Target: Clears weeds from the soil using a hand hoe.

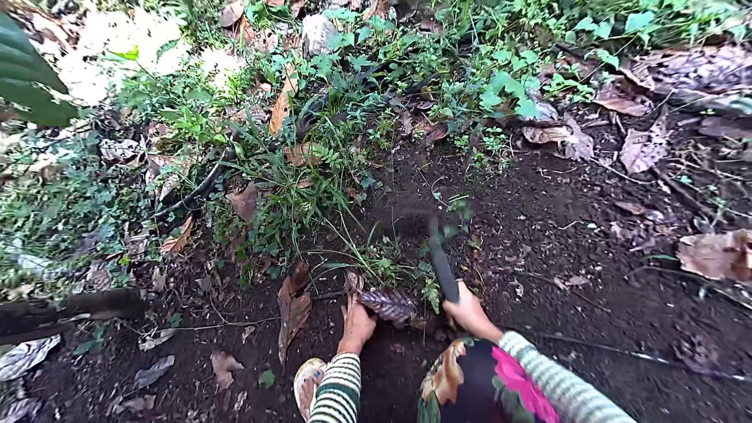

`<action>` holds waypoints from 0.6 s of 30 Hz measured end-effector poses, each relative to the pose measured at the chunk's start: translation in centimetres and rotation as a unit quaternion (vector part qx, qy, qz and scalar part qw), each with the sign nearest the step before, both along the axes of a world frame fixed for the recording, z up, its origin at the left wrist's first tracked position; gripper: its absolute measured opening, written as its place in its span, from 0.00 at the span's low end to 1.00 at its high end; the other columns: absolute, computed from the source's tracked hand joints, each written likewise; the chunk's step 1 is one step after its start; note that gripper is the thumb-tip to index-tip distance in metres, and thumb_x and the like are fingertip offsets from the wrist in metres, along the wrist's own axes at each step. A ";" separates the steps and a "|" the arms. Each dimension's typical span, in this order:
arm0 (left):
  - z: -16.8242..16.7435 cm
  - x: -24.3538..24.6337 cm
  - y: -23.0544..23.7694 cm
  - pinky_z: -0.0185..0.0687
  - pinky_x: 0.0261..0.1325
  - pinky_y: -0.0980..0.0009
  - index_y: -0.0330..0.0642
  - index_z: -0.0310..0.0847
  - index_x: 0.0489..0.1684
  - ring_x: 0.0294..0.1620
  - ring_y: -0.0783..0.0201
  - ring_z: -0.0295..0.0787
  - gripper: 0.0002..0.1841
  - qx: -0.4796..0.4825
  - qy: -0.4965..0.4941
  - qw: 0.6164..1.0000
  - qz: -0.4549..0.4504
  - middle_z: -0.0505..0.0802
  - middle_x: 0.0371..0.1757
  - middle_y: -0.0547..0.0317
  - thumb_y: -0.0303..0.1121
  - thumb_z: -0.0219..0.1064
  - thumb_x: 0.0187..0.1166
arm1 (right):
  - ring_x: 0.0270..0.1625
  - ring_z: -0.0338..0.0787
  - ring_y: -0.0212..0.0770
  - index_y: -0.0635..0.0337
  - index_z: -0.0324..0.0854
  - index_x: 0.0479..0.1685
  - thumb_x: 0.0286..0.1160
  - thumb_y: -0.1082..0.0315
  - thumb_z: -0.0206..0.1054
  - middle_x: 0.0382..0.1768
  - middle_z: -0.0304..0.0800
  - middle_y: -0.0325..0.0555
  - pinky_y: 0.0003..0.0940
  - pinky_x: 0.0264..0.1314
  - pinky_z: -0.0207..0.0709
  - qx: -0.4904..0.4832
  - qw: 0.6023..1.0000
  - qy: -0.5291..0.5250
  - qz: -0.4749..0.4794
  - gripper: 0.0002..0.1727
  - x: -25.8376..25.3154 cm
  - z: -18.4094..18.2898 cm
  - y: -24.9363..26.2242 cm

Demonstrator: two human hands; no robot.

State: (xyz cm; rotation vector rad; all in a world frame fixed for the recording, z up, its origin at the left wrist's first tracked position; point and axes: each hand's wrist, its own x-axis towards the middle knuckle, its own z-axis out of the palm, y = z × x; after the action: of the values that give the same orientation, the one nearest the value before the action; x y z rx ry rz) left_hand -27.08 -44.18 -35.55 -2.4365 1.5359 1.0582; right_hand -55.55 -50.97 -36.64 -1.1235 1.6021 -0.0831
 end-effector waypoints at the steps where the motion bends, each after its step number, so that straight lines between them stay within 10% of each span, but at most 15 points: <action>1: 0.1 0.1 0.2 0.37 0.94 0.38 0.37 0.66 0.86 0.96 0.46 0.47 0.40 0.003 0.003 1.000 0.000 0.61 0.93 0.40 0.43 0.74 0.71 | 0.43 0.94 0.59 0.63 0.65 0.81 0.66 0.65 0.76 0.48 0.90 0.65 0.62 0.51 0.87 0.017 0.999 0.021 0.033 0.40 -0.9 0.5 1.4; 9: -0.7 -1.2 1.0 0.36 0.94 0.38 0.33 0.58 0.89 0.96 0.41 0.43 0.50 -0.053 0.040 0.997 0.040 0.52 0.94 0.33 0.42 0.80 0.62 | 0.25 0.91 0.45 0.60 0.55 0.84 0.72 0.68 0.69 0.36 0.88 0.53 0.45 0.31 0.91 -0.049 0.982 -0.102 -0.153 0.39 1.2 4.2 -7.7; 15: 0.2 0.0 1.0 0.44 0.94 0.39 0.39 0.55 0.93 0.96 0.33 0.29 0.62 -0.037 0.161 0.974 0.155 0.30 0.95 0.31 0.56 0.86 0.54 | 0.59 0.92 0.64 0.61 0.75 0.77 0.72 0.57 0.74 0.56 0.91 0.67 0.68 0.64 0.82 -0.063 0.995 0.056 0.055 0.33 -2.3 -4.8 7.7; 18: 1.5 0.2 0.3 0.52 0.90 0.40 0.37 0.45 0.95 0.95 0.30 0.38 0.59 -0.031 0.212 0.952 0.216 0.32 0.94 0.26 0.52 0.83 0.65 | 0.63 0.91 0.63 0.60 0.78 0.73 0.77 0.57 0.72 0.58 0.91 0.65 0.65 0.69 0.79 -0.038 0.994 0.075 0.076 0.27 -5.6 -1.6 9.3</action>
State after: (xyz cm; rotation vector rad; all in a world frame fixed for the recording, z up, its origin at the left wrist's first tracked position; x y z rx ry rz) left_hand -26.93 -43.89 -34.10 -2.8005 1.1447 1.7296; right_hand -61.11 -41.66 -38.19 -1.3341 1.6497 0.0416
